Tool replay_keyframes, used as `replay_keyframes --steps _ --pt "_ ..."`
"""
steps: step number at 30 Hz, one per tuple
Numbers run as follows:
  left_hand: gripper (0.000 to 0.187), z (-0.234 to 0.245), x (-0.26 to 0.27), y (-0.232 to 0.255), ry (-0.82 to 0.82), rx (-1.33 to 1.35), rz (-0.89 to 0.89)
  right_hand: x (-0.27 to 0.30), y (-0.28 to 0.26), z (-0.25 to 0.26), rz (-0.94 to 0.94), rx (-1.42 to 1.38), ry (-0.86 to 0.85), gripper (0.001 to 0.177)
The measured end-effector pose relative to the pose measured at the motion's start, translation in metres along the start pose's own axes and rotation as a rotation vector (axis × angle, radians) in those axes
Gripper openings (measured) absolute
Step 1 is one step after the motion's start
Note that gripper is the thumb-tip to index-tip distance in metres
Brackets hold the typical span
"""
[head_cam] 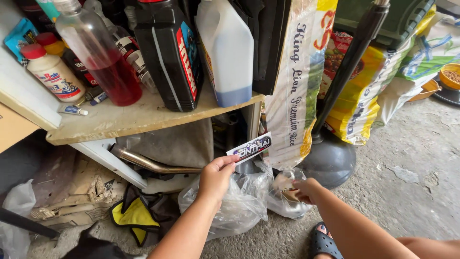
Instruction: Organize tools and parts in a garage storage cabinet.
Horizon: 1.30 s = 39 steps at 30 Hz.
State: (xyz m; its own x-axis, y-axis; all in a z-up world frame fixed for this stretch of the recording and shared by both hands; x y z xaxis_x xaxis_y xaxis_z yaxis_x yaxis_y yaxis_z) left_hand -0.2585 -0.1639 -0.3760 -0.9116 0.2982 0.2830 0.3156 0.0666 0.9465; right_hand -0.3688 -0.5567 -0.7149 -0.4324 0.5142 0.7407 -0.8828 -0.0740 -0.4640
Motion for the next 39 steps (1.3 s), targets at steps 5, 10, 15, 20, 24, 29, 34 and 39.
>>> replay_keyframes --steps 5,10,15,20,24,29,34,39 --pt "0.022 -0.001 -0.009 0.007 0.0 0.088 -0.06 0.061 -0.033 0.02 0.13 0.586 0.275 0.056" --pt "0.02 -0.006 -0.004 0.024 -0.031 0.085 -0.126 0.07 -0.079 0.05 0.26 0.439 0.422 0.054" --pt "0.012 -0.005 0.0 0.054 -0.048 -0.005 -0.346 0.284 -0.222 0.029 0.744 -0.526 -0.863 0.055" --pt "0.011 -0.005 0.026 0.099 -0.043 -0.107 -0.467 0.443 -0.283 0.062 0.972 -0.432 -0.604 0.041" --pt "0.011 -0.003 0.045 0.131 -0.124 0.004 -0.567 0.461 -0.289 0.081 1.072 -0.488 -0.365 0.022" --pt "0.013 0.008 0.074 0.16 -0.32 0.469 -0.459 0.497 -0.296 0.068 1.082 -0.7 -0.476 0.02" --pt "0.019 0.016 0.104 0.184 -0.464 0.697 -0.485 0.519 -0.299 0.057 1.157 -0.763 -0.436 0.029" --pt "0.024 0.026 0.113 0.207 -0.338 0.631 -0.439 0.538 -0.307 0.071 1.136 -0.678 -0.085 0.043"
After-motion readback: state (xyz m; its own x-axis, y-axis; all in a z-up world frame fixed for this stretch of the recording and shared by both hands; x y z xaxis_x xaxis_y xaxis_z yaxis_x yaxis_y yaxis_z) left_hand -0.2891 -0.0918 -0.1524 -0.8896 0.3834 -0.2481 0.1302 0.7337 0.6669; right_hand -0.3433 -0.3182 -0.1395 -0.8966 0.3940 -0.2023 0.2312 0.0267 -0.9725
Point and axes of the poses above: each hand's wrist, its own x-axis away from the middle knuckle, its own z-axis out of the back of the hand, y = z × x, the point moved 8 cm from there along -x, towards the middle knuckle, and after that the axes turned 9 degrees about x, right-handed, at the moved point
